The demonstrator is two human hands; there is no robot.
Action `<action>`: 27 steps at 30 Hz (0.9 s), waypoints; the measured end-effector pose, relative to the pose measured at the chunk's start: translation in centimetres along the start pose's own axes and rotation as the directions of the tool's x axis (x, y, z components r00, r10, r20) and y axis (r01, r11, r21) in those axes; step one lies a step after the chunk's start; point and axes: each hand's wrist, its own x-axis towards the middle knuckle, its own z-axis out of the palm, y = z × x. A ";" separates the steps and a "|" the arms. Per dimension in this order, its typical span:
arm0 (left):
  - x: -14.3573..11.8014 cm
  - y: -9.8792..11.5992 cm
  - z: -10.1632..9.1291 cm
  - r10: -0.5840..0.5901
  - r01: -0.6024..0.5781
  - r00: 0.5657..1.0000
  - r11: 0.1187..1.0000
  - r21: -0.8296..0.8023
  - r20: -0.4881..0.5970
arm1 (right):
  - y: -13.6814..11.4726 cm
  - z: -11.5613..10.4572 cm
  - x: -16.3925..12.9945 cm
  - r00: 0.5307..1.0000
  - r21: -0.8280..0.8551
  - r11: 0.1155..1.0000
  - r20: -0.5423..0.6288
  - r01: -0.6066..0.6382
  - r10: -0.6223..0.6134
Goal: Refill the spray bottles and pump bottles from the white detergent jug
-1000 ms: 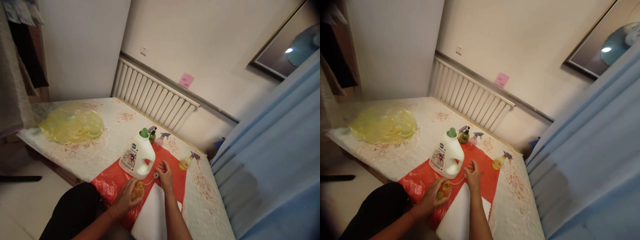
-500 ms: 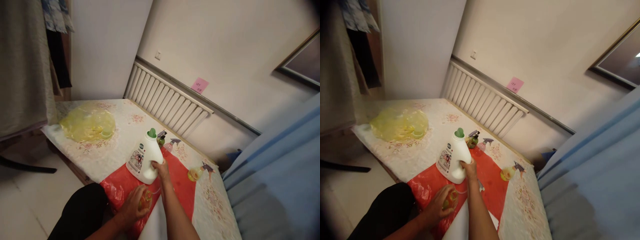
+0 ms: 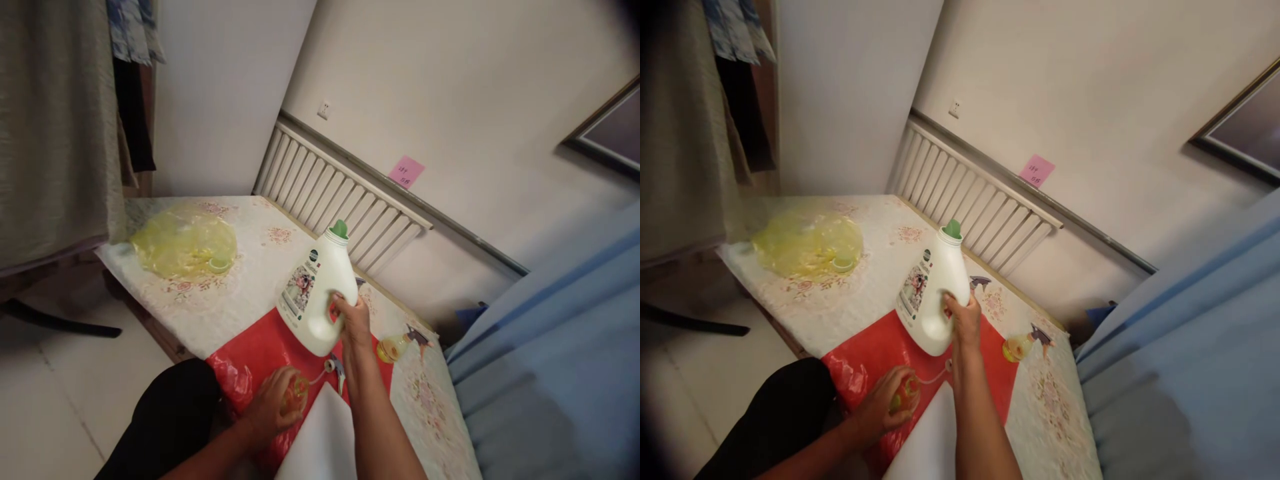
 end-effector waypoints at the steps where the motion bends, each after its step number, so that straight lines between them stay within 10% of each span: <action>1: 0.0 0.0 0.0 0.001 -0.001 1.000 1.000 -0.003 0.000 | -1.1 -0.9 -0.4 1.000 -0.010 1.000 0.000 0.001 -0.001; 15: 0.5 0.1 0.3 0.042 -0.040 0.997 0.999 0.031 -0.062 | -7.7 -15.6 -12.6 0.978 -0.283 0.940 0.037 -0.188 0.207; 27: 0.7 0.1 -0.5 0.029 -0.029 0.997 1.000 -0.007 0.067 | -7.0 -19.3 -20.3 0.897 -0.328 0.874 0.140 -0.358 0.420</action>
